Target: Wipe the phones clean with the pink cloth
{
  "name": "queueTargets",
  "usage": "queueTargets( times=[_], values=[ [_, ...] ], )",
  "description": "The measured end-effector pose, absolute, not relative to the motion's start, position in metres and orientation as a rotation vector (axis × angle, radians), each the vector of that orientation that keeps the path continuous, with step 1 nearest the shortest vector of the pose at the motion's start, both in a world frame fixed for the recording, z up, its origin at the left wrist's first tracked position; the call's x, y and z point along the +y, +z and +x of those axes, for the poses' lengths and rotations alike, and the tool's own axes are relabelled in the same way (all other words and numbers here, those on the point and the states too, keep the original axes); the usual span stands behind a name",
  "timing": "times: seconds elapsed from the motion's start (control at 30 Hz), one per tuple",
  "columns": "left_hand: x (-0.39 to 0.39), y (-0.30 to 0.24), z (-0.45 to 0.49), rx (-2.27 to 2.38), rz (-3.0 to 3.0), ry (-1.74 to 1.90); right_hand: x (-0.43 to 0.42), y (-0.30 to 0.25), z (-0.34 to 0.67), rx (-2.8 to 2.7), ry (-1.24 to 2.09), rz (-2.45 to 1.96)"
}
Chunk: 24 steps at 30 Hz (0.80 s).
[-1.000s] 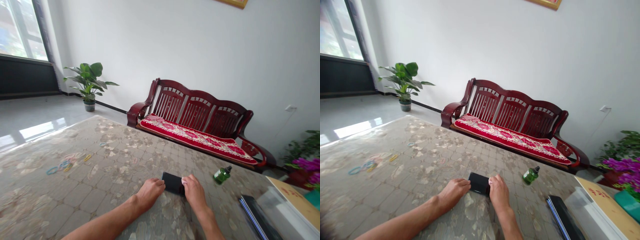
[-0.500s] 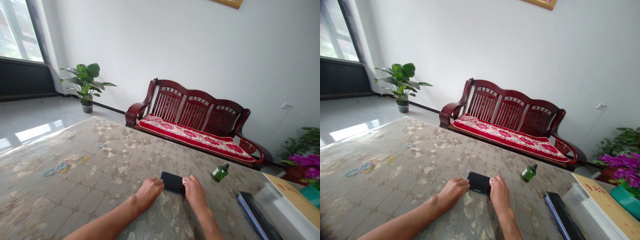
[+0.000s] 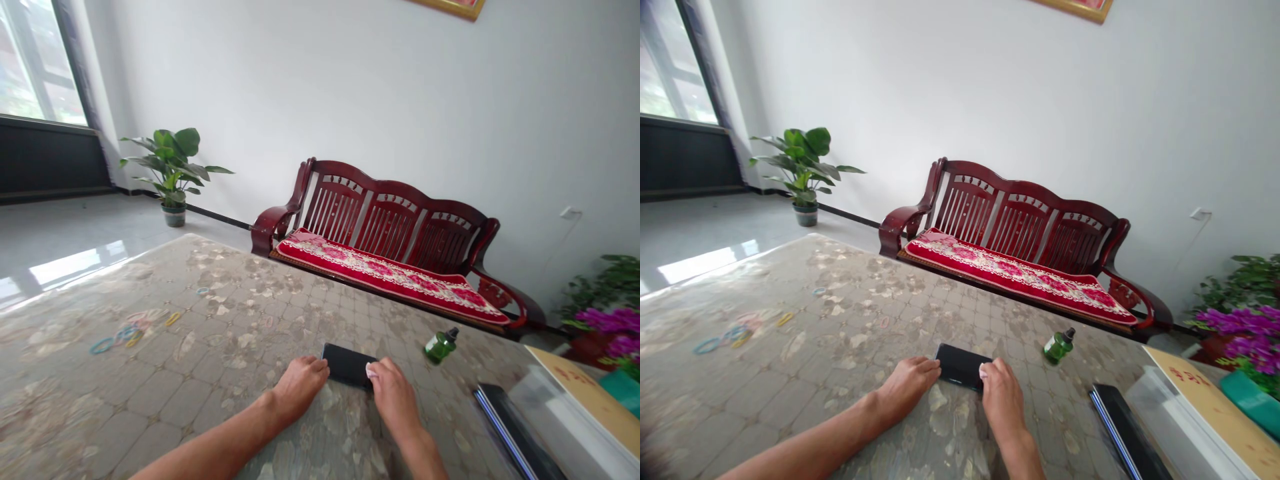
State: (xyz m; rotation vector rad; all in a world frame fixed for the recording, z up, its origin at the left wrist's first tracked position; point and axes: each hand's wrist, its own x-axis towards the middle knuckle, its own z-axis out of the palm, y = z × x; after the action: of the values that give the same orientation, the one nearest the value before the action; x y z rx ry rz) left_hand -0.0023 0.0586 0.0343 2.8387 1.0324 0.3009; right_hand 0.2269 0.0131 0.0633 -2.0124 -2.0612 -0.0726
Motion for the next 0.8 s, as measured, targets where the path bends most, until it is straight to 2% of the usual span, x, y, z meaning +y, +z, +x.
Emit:
queueTargets(
  times=[0.3, 0.6, 0.8],
  values=[
    [0.058, 0.035, -0.001, 1.034, 2.811, 0.324, 0.012, 0.059, 0.182, -2.151, -0.043, -1.859],
    [0.059, 0.029, -0.004, 1.021, 2.807, 0.384, -0.006, 0.06, 0.23, -2.049, -0.048, -1.994],
    [0.06, 0.022, -0.003, 1.004, 2.789, 0.464, 0.004, 0.057, 0.193, -2.105, -0.061, -1.937]
  ],
)
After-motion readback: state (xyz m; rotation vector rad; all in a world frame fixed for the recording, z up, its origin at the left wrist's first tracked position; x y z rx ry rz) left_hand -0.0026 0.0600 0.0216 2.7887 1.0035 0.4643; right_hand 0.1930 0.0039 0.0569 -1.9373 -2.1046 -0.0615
